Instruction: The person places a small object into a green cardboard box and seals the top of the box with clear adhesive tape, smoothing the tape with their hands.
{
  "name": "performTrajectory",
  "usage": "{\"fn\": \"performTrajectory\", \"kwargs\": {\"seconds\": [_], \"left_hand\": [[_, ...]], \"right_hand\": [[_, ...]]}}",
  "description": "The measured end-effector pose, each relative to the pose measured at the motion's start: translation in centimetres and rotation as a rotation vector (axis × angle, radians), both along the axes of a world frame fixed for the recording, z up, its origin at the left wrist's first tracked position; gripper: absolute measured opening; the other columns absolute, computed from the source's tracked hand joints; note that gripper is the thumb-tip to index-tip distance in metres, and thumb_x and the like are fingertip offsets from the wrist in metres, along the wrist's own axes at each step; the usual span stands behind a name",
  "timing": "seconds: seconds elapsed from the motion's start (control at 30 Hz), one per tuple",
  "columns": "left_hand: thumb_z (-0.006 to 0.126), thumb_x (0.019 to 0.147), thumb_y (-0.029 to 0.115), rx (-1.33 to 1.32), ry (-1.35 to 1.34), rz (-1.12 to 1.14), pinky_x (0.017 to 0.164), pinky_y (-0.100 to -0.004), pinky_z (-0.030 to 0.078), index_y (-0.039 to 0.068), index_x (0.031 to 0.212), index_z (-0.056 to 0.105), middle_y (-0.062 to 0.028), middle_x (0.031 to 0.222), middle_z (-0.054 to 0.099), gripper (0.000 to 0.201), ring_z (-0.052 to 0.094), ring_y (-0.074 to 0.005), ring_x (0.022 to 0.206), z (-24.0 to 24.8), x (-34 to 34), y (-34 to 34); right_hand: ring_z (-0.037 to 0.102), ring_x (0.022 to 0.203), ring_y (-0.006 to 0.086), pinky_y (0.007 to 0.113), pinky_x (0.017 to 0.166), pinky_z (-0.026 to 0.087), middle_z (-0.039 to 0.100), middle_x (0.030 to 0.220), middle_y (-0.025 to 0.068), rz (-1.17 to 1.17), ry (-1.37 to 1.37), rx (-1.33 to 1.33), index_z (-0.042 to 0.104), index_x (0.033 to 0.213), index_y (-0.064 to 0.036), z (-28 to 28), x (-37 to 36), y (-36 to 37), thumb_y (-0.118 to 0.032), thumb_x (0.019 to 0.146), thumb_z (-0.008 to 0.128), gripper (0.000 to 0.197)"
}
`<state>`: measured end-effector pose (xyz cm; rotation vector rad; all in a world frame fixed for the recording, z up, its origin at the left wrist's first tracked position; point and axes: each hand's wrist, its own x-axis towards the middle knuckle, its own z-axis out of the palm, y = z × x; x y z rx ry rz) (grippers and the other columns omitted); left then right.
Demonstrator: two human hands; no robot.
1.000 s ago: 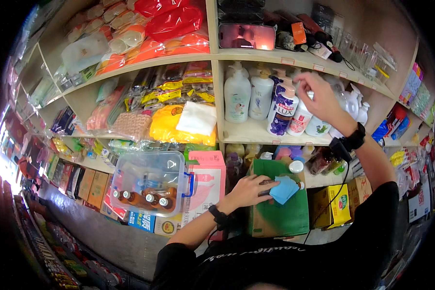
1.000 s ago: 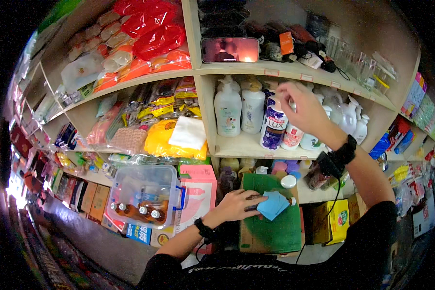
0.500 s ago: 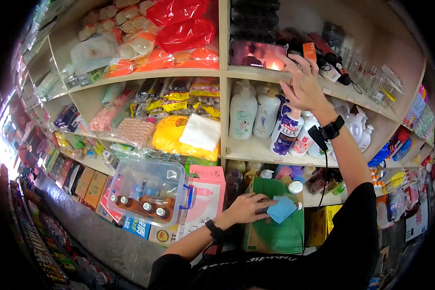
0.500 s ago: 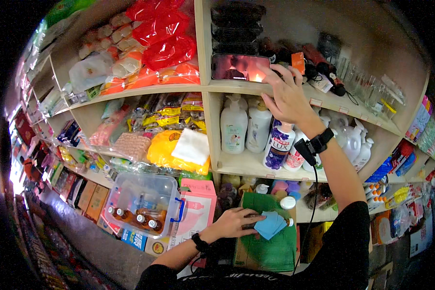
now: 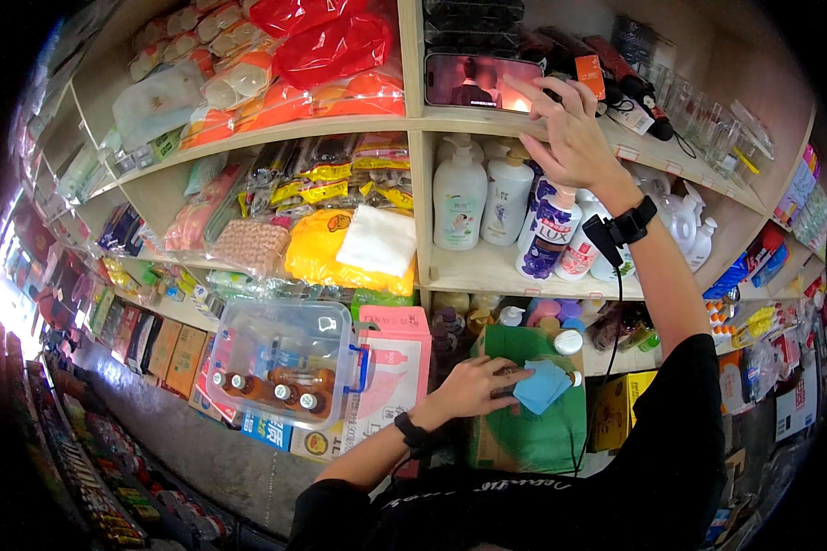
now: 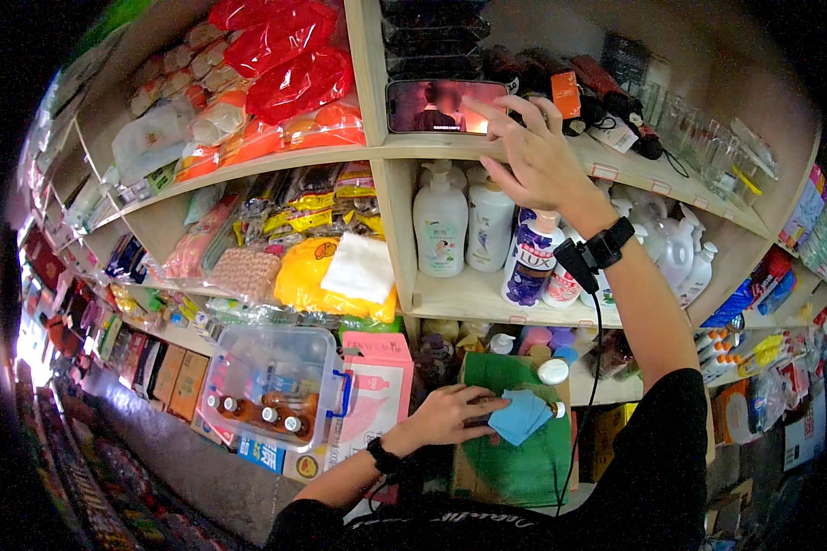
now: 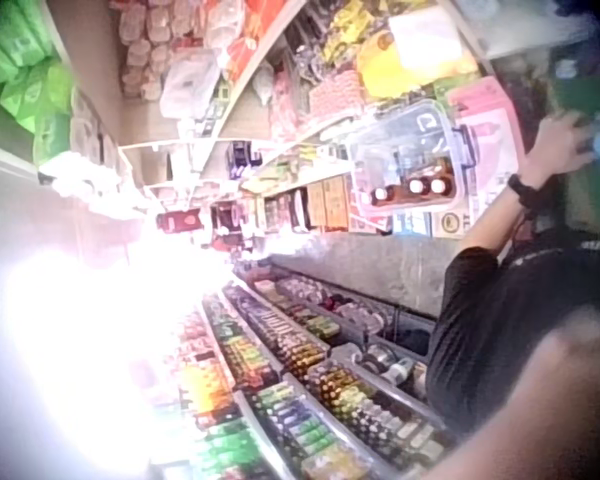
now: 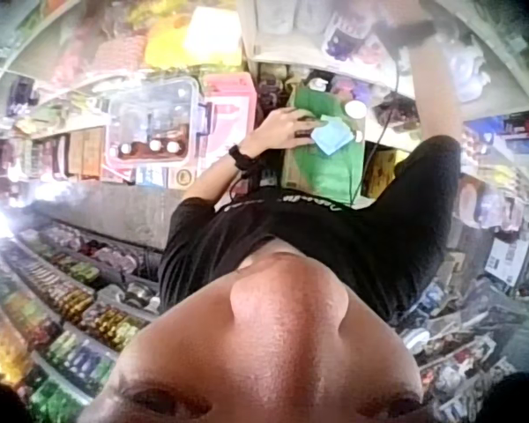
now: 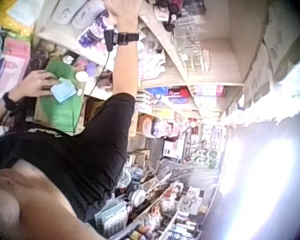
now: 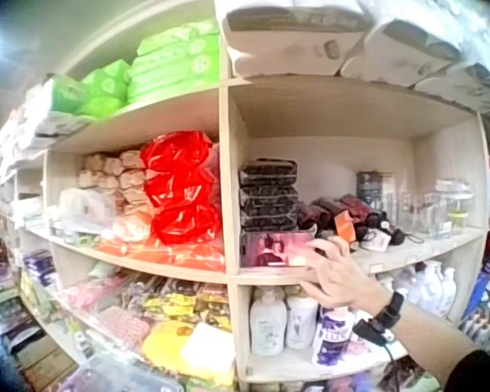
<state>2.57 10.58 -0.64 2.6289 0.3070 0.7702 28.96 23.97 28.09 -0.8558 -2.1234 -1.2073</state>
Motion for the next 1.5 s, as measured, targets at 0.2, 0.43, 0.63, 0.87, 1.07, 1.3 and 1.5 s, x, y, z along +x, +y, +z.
{"fn": "performTrajectory", "kwargs": {"seconds": [0.2,0.43,0.63,0.87,1.07,1.3,1.5], "left_hand": [[0.080,0.090,0.040,-0.006,0.003,0.003,0.086,-0.0413,0.062,0.027,0.147,0.066,-0.0085,0.122,0.071,0.059,0.073,-0.0322,0.098,0.12,-0.10,-0.09],[0.080,0.090,0.038,-0.028,-0.032,-0.005,0.085,-0.0409,0.061,0.025,0.145,0.068,-0.0081,0.123,0.071,0.058,0.072,-0.0320,0.097,0.17,0.01,-0.05],[0.081,0.089,0.037,-0.041,-0.015,0.005,0.085,-0.0413,0.061,0.025,0.144,0.069,-0.0081,0.123,0.071,0.058,0.072,-0.0323,0.097,0.60,-0.08,-0.21],[0.084,0.087,0.035,-0.031,-0.050,0.001,0.085,-0.0415,0.061,0.026,0.143,0.069,-0.0089,0.123,0.071,0.060,0.072,-0.0322,0.096,0.34,-0.05,-0.19],[0.081,0.088,0.037,-0.026,-0.036,0.011,0.084,-0.0400,0.061,0.027,0.143,0.069,-0.0062,0.123,0.070,0.057,0.072,-0.0308,0.097,0.32,0.00,-0.03],[0.084,0.086,0.035,-0.044,-0.038,-0.012,0.085,-0.0412,0.061,0.024,0.141,0.070,-0.0092,0.123,0.071,0.058,0.072,-0.0319,0.096,0.42,0.09,-0.11],[0.085,0.085,0.036,-0.056,-0.035,0.001,0.085,-0.0407,0.062,0.025,0.140,0.071,-0.0084,0.124,0.071,0.058,0.072,-0.0311,0.097,0.33,0.14,-0.20]], "right_hand": [[0.048,0.136,0.0341,0.054,0.117,0.031,0.053,0.158,0.0083,0.037,0.015,-0.027,0.050,0.118,-0.0056,0.22,-0.52,-0.20,-0.020,0.092,0.072,0.037],[0.048,0.135,0.0348,0.054,0.117,0.031,0.054,0.157,0.0094,0.003,0.093,-0.046,0.051,0.112,-0.0046,0.51,-0.59,-0.38,-0.023,0.087,0.075,0.039],[0.047,0.136,0.0360,0.054,0.117,0.031,0.055,0.154,0.0116,0.021,0.084,-0.023,0.052,0.108,-0.0037,0.13,-0.43,-0.22,-0.024,0.086,0.075,0.038],[0.047,0.136,0.0373,0.055,0.117,0.031,0.058,0.145,0.0107,0.045,0.079,-0.029,0.051,0.111,-0.0036,0.16,-0.27,-0.09,-0.023,0.084,0.078,0.042],[0.047,0.136,0.0369,0.055,0.118,0.032,0.059,0.144,0.0099,0.055,0.065,-0.026,0.052,0.112,-0.0051,0.21,-0.48,-0.12,-0.024,0.083,0.079,0.044],[0.047,0.135,0.0355,0.054,0.117,0.034,0.059,0.139,0.0101,0.073,0.088,-0.018,0.053,0.115,-0.0065,-0.11,-0.22,-0.05,-0.024,0.083,0.079,0.045],[0.047,0.135,0.0358,0.054,0.116,0.035,0.059,0.138,0.0100,0.058,0.103,-0.026,0.052,0.116,-0.0064,0.06,-0.36,-0.02,-0.025,0.083,0.079,0.046]]}}
